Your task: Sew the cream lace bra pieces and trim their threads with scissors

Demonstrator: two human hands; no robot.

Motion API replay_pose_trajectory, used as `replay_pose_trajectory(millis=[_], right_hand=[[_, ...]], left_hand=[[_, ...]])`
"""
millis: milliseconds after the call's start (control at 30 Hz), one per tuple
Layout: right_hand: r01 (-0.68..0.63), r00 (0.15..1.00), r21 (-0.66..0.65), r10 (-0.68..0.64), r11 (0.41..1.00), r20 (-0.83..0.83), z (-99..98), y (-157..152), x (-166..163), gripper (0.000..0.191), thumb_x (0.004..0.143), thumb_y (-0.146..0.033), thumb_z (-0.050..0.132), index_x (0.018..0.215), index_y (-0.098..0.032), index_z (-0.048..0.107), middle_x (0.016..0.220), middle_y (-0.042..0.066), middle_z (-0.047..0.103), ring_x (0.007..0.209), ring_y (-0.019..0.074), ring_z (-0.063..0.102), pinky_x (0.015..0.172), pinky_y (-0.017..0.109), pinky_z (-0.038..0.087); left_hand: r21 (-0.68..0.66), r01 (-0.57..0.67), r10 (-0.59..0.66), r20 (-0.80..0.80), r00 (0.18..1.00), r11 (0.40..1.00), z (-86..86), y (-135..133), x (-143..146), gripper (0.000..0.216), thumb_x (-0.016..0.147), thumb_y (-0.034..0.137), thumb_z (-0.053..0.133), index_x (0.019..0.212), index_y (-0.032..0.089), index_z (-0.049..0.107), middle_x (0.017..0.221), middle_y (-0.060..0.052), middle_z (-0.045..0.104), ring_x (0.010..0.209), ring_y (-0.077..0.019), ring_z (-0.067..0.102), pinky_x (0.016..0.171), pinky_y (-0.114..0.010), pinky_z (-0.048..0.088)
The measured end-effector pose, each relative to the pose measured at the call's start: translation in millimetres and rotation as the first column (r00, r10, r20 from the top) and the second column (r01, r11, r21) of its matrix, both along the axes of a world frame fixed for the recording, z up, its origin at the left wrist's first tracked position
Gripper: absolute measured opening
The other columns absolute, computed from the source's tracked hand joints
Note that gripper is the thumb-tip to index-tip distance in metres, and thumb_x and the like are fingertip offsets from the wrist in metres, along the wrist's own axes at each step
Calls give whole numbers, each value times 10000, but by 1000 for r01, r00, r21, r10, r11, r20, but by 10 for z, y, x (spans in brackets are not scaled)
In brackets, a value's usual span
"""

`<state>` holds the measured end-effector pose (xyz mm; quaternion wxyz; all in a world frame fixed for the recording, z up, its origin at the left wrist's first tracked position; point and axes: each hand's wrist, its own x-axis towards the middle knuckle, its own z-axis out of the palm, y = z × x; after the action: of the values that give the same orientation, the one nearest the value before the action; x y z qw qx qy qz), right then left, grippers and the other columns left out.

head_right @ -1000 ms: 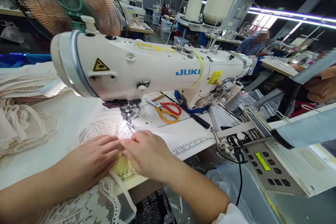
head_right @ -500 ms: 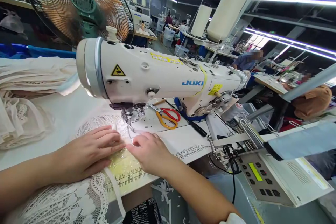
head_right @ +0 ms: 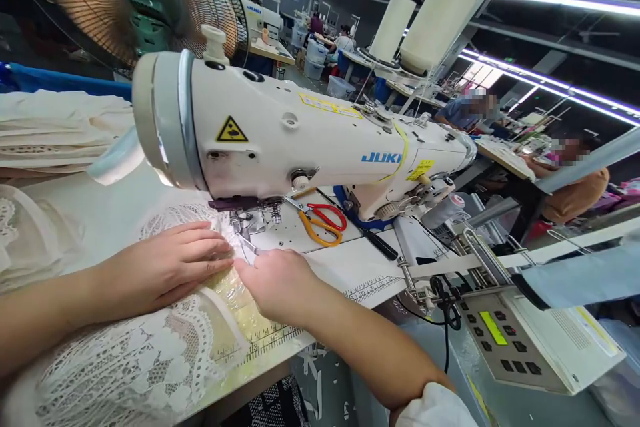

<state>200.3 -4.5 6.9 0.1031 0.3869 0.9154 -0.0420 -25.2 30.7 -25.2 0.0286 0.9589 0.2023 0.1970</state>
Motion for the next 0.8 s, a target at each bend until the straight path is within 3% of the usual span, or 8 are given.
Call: replay_pose_trajectory(millis=[167,267,400,800], right_hand=[[79,981,-106,-58,991,185,128,78,-162,661,894,-169,484,1530,-121,309,823,107,712,694,240,658,527,318,459],[130,965,-150,-90,980,247,180,110,-254,709,895,-170,490,1553,-87,238,776,122,715,658,258,662,516,335,478],[155,967,-152,-118,976,227,163,127,-292,718,899,-190,499,1553,-64,228,786,142,721,660,277,667,512,354,486],[127,986,-83,-117,988,116,59,114,-235,637,894,-179,506,1500,-54,352,647,94,678,535,231,615,469,317,445]], left_hand=[[32,-3,4,-23,1000,999,-14,154,-77,416,883,101,412,1120,293,695,1099,-35,716,1049,-216,623,1104,-415,362],[58,11,-9,-46,999,998,-37,268,-128,422,885,122,418,1143,308,694,1118,-27,719,1076,-227,614,1126,-413,342],[94,41,-36,-52,998,995,-91,407,-182,402,924,176,400,1167,304,693,1128,-43,726,1092,-243,612,1121,-430,355],[-15,-117,115,-101,988,993,-54,588,-221,437,895,150,391,1138,304,720,1097,-72,732,1166,-262,582,1127,-485,348]])
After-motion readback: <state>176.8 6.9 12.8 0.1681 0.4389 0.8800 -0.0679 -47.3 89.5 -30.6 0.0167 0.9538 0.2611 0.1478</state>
